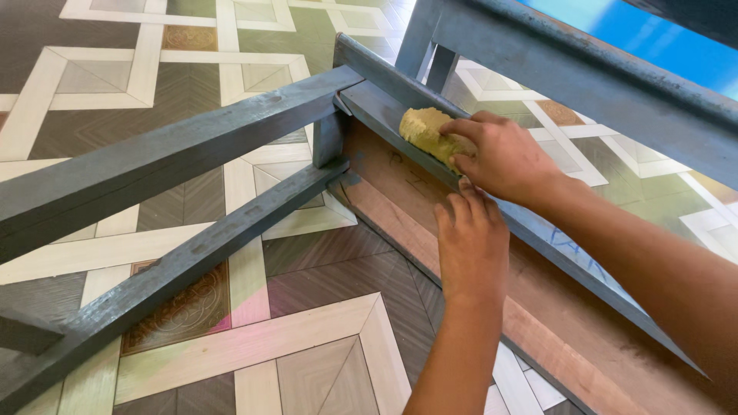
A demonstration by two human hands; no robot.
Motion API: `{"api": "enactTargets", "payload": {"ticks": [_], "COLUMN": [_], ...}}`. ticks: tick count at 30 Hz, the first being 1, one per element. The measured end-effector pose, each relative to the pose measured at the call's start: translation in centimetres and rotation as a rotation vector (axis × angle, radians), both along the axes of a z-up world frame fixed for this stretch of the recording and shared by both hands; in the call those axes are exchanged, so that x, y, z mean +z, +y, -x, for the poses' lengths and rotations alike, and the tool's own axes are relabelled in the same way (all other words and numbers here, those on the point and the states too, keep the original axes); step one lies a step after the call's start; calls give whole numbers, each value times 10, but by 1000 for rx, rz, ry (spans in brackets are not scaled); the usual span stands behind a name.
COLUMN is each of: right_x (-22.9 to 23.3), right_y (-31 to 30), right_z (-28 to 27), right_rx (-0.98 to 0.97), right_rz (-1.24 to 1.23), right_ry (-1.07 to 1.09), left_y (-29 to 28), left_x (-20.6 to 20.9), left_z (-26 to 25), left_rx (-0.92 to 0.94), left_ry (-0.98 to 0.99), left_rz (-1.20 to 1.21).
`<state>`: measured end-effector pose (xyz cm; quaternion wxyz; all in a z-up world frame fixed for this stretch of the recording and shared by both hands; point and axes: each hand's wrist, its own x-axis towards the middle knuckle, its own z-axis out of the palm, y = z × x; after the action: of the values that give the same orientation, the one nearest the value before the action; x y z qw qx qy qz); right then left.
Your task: The person uses a yellow sponge to scrub the wooden frame of a blue metal bench. They systematically clean the horizontal rails, vertical supports, and the underside of the bench, focusing on removing dirt and blue graffiti.
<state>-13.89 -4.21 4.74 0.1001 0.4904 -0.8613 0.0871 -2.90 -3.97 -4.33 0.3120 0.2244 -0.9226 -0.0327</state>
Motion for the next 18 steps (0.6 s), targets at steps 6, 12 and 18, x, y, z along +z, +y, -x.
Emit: {"api": "enactTargets", "payload": {"ticks": [6,12,18], "right_x": [-12,-26,-14], "right_y": [-21,-33,-14], "right_z": [20,27,13], "right_rx": [29,94,32], "right_rz": [69,220,145], "right_ry": [4,24,-36], "left_y": [-2,-3,-8], "left_x": [0,1,3], "left_z": [-3,-8,-15], "left_rx": [-24,-79,-115], "left_ry": [6,-3,-83], "left_rz": [13,-39,-46]}}
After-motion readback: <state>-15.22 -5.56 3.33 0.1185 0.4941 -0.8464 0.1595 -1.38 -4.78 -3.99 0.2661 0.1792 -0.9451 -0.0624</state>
